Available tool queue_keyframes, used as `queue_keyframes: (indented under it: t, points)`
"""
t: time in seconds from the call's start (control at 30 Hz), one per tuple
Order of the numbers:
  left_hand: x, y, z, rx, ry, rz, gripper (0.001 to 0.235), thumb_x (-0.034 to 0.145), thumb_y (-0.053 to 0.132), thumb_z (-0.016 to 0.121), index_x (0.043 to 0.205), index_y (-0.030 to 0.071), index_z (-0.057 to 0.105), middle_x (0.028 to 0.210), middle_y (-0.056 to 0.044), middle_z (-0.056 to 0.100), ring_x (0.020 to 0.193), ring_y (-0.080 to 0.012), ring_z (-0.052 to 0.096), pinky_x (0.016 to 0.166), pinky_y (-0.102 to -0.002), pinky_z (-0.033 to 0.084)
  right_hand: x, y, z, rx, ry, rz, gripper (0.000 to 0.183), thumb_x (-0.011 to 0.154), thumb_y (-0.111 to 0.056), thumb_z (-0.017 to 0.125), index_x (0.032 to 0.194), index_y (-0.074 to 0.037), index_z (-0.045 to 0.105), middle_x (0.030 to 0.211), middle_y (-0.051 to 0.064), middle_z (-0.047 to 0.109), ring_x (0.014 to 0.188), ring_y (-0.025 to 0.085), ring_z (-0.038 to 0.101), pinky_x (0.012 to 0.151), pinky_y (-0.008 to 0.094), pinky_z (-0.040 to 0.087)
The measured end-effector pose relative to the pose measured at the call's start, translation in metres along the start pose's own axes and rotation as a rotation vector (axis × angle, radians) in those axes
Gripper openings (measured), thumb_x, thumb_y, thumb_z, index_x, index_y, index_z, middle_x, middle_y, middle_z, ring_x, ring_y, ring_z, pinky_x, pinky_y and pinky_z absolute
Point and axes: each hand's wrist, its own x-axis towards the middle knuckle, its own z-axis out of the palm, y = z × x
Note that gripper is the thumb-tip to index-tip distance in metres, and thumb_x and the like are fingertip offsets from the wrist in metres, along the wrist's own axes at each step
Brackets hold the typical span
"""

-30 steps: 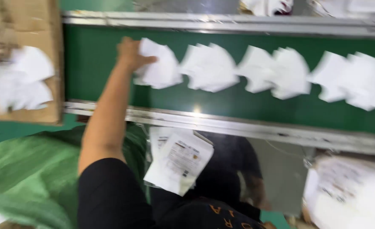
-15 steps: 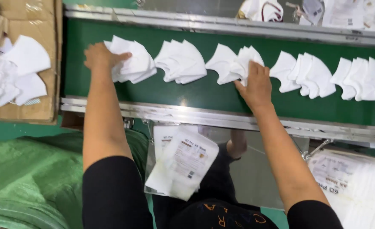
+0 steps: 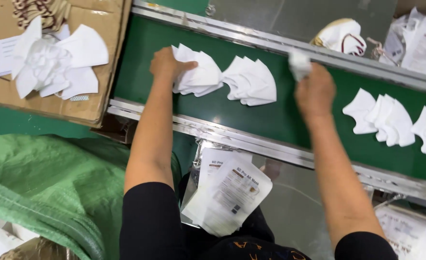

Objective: The person picks up white face masks from a conveyor belt, places them into clear plastic bags, and then drops the filled bags into a large green bin.

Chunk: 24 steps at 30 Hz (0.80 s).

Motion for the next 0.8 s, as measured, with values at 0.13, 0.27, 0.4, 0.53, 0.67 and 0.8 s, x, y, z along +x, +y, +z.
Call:
queue_keyframes:
  t: [0.13,0.27,0.4,0.53,0.67,0.8]
  points:
    - [0.007,-0.006,0.016,-0.138,-0.098,0.004,0.090,0.052,0.059,0.097,0.117,0.004,0.067,0.120,-0.017,0.072,0.108,-0.0303,0.072,0.090,-0.041,0.058,-0.004,-0.085,0.050,-0.001,-0.031,-0.248,0.079,0.068,-0.043,0.086,0.128,0.002,0.061,0.121,0.024,0.062,0.109,0.045,0.057,0.091,0.052,0.050]
    - [0.020,-0.032,0.059,-0.224,-0.063,0.127,0.090,0.052,0.054,0.099,0.118,0.003,0.068,0.119,-0.018,0.072,0.107,-0.0303,0.072,0.091,-0.039,0.058,0.008,-0.091,0.055,-0.131,0.056,-0.278,0.056,0.080,-0.024,0.072,0.131,-0.003,0.062,0.127,0.022,0.063,0.110,0.044,0.057,0.090,0.053,0.050]
    - [-0.032,0.003,0.043,-0.529,-0.186,0.144,0.076,0.063,0.052,0.089,0.120,0.006,0.072,0.116,-0.015,0.076,0.104,-0.0282,0.074,0.088,-0.039,0.059,0.009,-0.100,-0.003,0.146,-0.172,-0.088,0.050,0.092,-0.023,0.068,0.138,-0.004,0.059,0.133,0.021,0.062,0.121,0.042,0.058,0.103,0.050,0.048]
    - [-0.073,0.040,0.079,-0.918,-0.544,0.158,0.068,0.073,0.049,0.081,0.125,0.007,0.069,0.114,-0.013,0.077,0.104,-0.0291,0.075,0.084,-0.043,0.062,-0.045,-0.075,0.019,0.370,-0.160,-0.408,0.090,0.076,-0.032,0.087,0.150,-0.001,0.044,0.151,0.026,0.045,0.137,0.043,0.045,0.114,0.050,0.039]
    - [-0.132,0.085,0.037,-0.648,-0.279,0.603,0.071,0.071,0.031,0.092,0.133,0.010,0.062,0.117,-0.011,0.076,0.110,-0.0312,0.074,0.094,-0.042,0.061,-0.048,-0.035,-0.046,0.571,-0.080,-0.459,0.110,0.074,-0.038,0.094,0.161,-0.008,0.034,0.171,0.021,0.033,0.157,0.036,0.037,0.129,0.046,0.032]
    - [-0.192,0.112,0.061,-0.210,-0.140,0.824,0.097,0.065,0.030,0.095,0.145,0.016,0.044,0.134,-0.012,0.061,0.122,-0.0355,0.060,0.094,-0.055,0.049,-0.057,-0.004,-0.037,0.820,-0.135,-0.271,0.131,0.064,-0.042,0.092,0.169,-0.009,0.020,0.176,0.018,0.027,0.163,0.035,0.028,0.131,0.046,0.027]
